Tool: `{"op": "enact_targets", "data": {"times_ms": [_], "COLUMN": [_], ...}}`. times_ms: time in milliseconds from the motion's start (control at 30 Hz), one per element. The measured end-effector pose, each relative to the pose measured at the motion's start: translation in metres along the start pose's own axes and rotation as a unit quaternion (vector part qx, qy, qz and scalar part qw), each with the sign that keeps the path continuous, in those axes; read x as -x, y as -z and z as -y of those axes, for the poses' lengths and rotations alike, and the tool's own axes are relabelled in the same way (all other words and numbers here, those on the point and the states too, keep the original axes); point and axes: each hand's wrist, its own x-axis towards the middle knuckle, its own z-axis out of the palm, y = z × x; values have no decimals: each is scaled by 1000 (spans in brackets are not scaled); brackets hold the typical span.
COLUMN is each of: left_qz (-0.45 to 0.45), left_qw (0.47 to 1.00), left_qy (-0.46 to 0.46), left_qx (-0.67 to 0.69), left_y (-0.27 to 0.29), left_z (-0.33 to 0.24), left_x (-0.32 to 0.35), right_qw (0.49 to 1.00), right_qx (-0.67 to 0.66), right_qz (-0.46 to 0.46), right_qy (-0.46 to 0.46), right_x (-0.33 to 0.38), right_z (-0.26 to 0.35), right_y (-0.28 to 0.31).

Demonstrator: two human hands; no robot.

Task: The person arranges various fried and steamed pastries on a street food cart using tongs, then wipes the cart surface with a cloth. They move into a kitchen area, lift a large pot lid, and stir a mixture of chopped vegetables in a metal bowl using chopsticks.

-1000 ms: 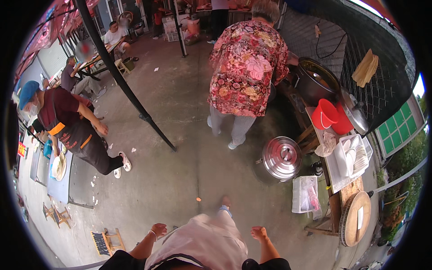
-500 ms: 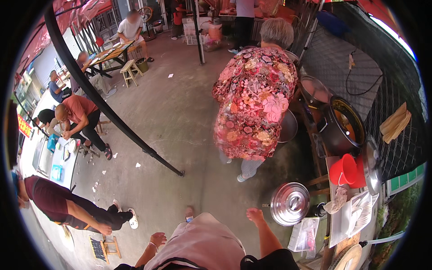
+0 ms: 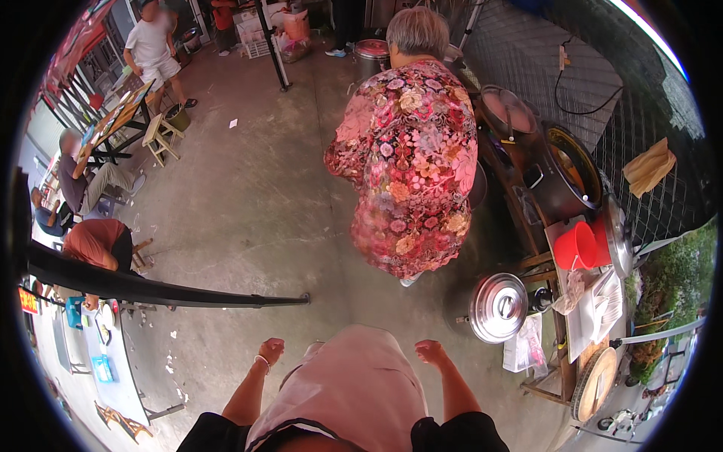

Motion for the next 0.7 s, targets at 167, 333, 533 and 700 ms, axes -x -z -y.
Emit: {"op": "enact_targets", "data": {"times_ms": [167, 333, 533, 700], "left_qz": [-18, -91, 13, -102], "left_qw": [993, 995, 928, 947], "left_qy": [-117, -42, -38, 289], "left_qx": [6, -9, -371, 93], "left_y": [-6, 13, 72, 100], "left_z": [-25, -73, -103, -119], "left_x": [-95, -127, -163, -181], "right_qw": [971, 892, 837, 861], "right_qx": [63, 101, 101, 67], "right_qz": [149, 258, 303, 298], "right_qy": [176, 357, 444, 406], "right_x": [-7, -3, -13, -32], "right_z": [153, 301, 433, 485], "right_y": [-21, -25, -23, -24]}}
